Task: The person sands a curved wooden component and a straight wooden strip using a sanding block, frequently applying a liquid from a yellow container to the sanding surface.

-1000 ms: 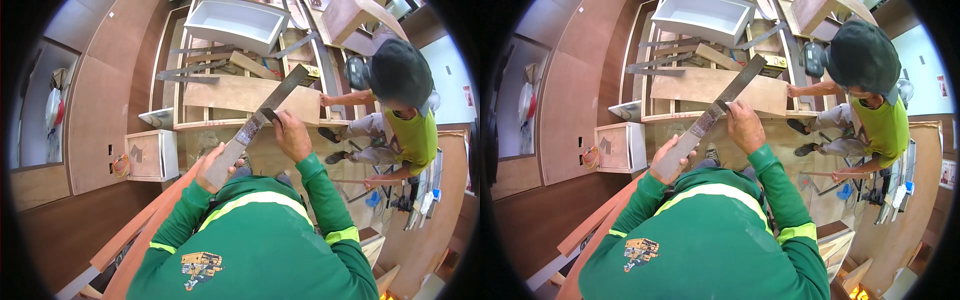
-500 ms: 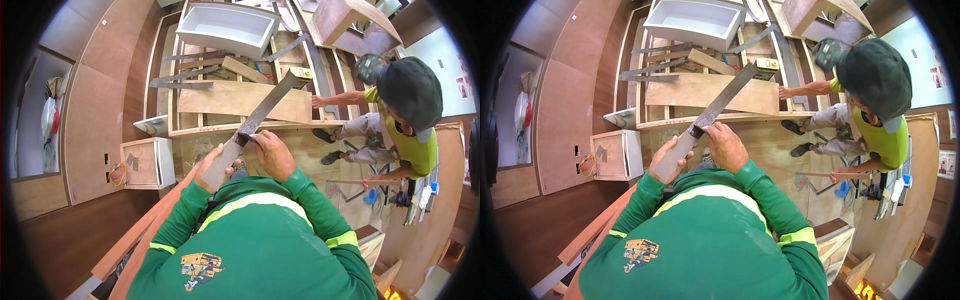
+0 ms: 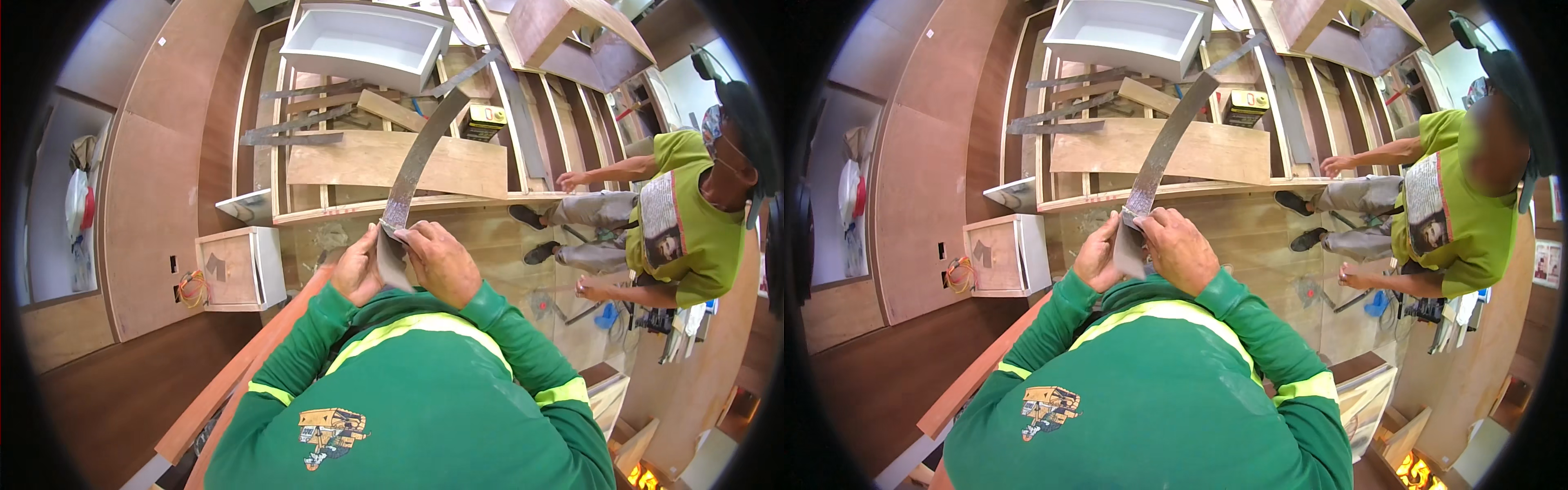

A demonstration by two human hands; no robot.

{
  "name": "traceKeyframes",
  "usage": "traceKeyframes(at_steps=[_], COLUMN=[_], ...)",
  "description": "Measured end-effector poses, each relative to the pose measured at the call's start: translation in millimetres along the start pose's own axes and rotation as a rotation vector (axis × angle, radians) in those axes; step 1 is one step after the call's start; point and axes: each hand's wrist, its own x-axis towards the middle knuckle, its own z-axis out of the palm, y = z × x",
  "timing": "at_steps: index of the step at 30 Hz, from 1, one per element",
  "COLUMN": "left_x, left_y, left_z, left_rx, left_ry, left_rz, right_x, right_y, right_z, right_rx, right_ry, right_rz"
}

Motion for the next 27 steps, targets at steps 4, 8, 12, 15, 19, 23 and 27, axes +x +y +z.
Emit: traceKeyframes(at_steps=[4, 8, 12, 15, 19, 23, 27], left_x=[15.9, 26.0, 38.5, 46.8, 70.9, 78.2, 92.5], left_y=[-3.0, 9.7, 12.8, 8.5, 5.3, 2.7, 3.8], left_z=[-11.3, -26.3, -22.2, -4.1, -27.1, -34.9, -29.2], left_rx=[0.008, 0.008, 0.037, 0.213, 0.196, 0.169, 0.295], left_ry=[-0.076, -0.114, -0.133, -0.125, -0.323, -0.295, -0.325], left_rz=[0.047, -0.028, -0.146, -0.121, -0.250, -0.205, -0.127], right_x=[-4.6, -9.0, -19.4, -27.0, -42.2, -44.8, -53.4], right_y=[1.6, -4.5, -5.3, -10.1, -9.0, -12.7, -12.2], right_z=[-8.1, -24.6, -37.6, -51.4, -58.9, -58.8, -62.7], right_rx=[-0.067, -0.054, -0.048, -0.060, -0.126, -0.196, -0.244], right_ry=[0.042, 0.019, 0.019, 0.014, 0.057, 0.054, 0.041], right_rz=[-0.027, -0.034, -0.054, -0.044, -0.056, -0.045, 0.021])
